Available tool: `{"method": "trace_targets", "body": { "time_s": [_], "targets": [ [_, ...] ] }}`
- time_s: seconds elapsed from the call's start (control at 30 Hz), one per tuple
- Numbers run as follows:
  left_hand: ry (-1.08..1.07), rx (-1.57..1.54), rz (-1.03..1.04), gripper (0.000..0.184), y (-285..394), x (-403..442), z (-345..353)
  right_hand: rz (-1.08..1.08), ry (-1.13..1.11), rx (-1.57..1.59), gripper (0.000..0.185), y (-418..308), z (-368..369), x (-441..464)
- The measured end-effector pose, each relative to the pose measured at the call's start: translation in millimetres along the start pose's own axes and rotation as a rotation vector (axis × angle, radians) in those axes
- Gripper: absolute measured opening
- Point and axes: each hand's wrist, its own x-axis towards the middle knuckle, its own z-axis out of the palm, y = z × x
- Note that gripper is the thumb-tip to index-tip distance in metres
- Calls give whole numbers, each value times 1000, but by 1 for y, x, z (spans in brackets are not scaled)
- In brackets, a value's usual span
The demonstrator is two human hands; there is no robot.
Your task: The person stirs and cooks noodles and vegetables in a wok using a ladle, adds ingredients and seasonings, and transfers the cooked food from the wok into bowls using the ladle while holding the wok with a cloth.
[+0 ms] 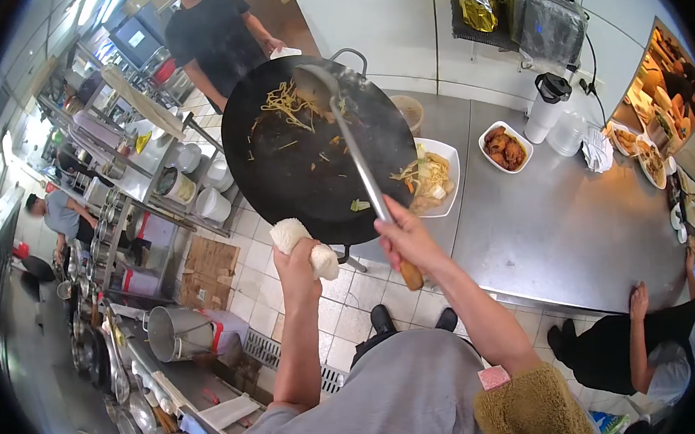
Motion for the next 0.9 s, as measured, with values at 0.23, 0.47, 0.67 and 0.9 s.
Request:
{"method": "trace_targets", "body": {
  "time_s": [0.23,0.47,0.67,0.9],
  "targets": [
    [-13,-48,-103,28,4,12,-8,-170,95,-797,64,82,-78,-45],
    [14,-45,-124,31,20,0,-3,-241,193,-609,62,61,-92,-35],
    [-19,-43,-77,31,17,-6,5,-169,173,-512,60,62,-44,-20],
    [22,-49,-127,27,18,-7,-4,-50,230,-966,59,59,-105,-98]
  ]
}}
